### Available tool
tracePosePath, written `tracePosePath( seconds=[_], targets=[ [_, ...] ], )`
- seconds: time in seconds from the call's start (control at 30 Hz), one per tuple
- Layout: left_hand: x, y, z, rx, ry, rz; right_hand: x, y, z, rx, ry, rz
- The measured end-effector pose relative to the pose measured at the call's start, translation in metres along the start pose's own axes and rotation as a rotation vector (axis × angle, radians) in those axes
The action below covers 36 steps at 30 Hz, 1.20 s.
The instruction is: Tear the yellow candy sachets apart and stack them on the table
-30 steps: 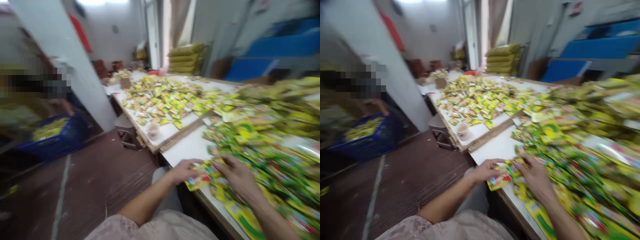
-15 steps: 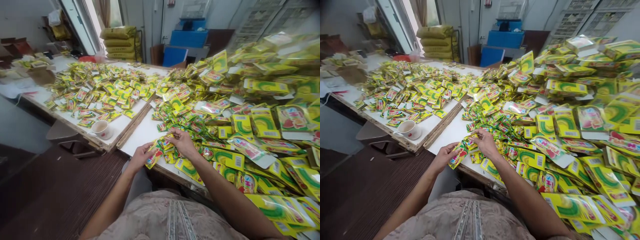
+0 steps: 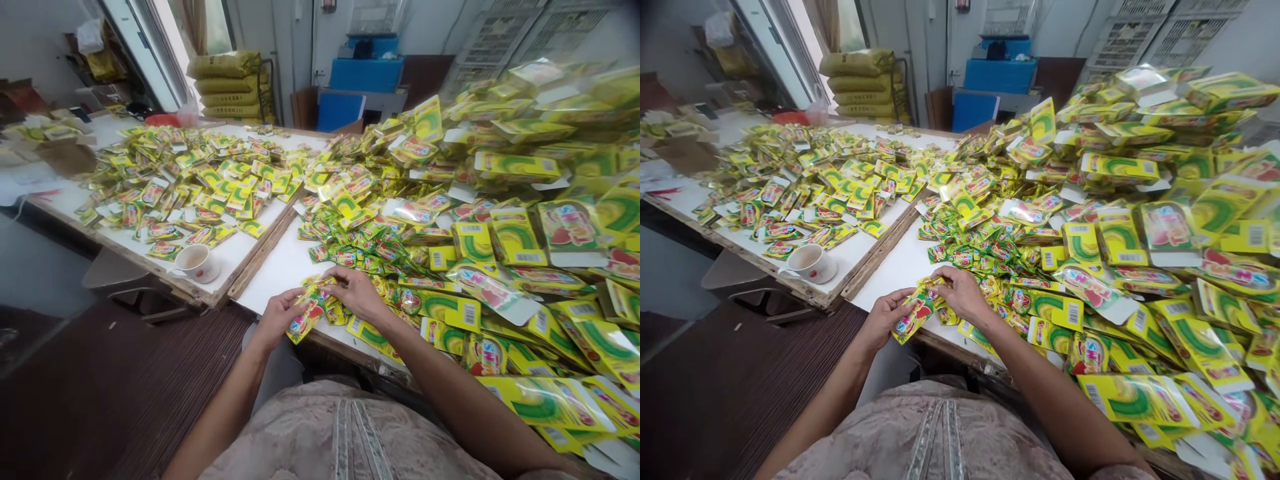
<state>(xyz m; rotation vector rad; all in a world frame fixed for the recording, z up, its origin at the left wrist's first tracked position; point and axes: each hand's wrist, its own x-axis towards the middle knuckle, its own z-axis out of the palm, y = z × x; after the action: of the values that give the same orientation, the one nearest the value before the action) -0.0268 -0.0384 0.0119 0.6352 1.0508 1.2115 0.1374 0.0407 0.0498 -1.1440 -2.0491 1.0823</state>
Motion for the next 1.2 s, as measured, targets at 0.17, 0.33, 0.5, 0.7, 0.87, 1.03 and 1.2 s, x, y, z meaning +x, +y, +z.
tracePosePath(
  seconds=[0.17, 0.33, 0.5, 0.7, 0.87, 1.03, 1.2],
  targets=[
    [-0.002, -0.004, -0.002, 0.064, -0.002, 0.03, -0.002, 0.001, -0.002, -0.064, -0.016, 0.023],
    [-0.002, -0.004, -0.002, 0.059, -0.024, 0.011, 0.001, 0.005, -0.009, 0.287, -0.151, 0.067],
    [-0.003, -0.002, -0.003, 0.007, -0.046, -0.01, 0.002, -0.001, -0.015, 0.279, -0.255, 0.062],
    [-0.005, 0.001, -0.002, -0.003, -0.047, -0.058, 0.001, -0.008, -0.021, 0.15, -0.312, 0.022],
    [-0.004, 0.004, -0.002, 0.061, -0.06, -0.021, 0.003, -0.012, -0.017, 0.005, -0.312, -0.015],
    [-0.003, 0.011, -0.005, 0.059, -0.047, -0.007, 0.006, -0.003, -0.009, 0.036, -0.169, -0.058],
    [-0.005, 0.008, -0.005, -0.051, -0.009, -0.019, 0.008, -0.002, -0.01, -0.017, -0.156, -0.143]
  ],
)
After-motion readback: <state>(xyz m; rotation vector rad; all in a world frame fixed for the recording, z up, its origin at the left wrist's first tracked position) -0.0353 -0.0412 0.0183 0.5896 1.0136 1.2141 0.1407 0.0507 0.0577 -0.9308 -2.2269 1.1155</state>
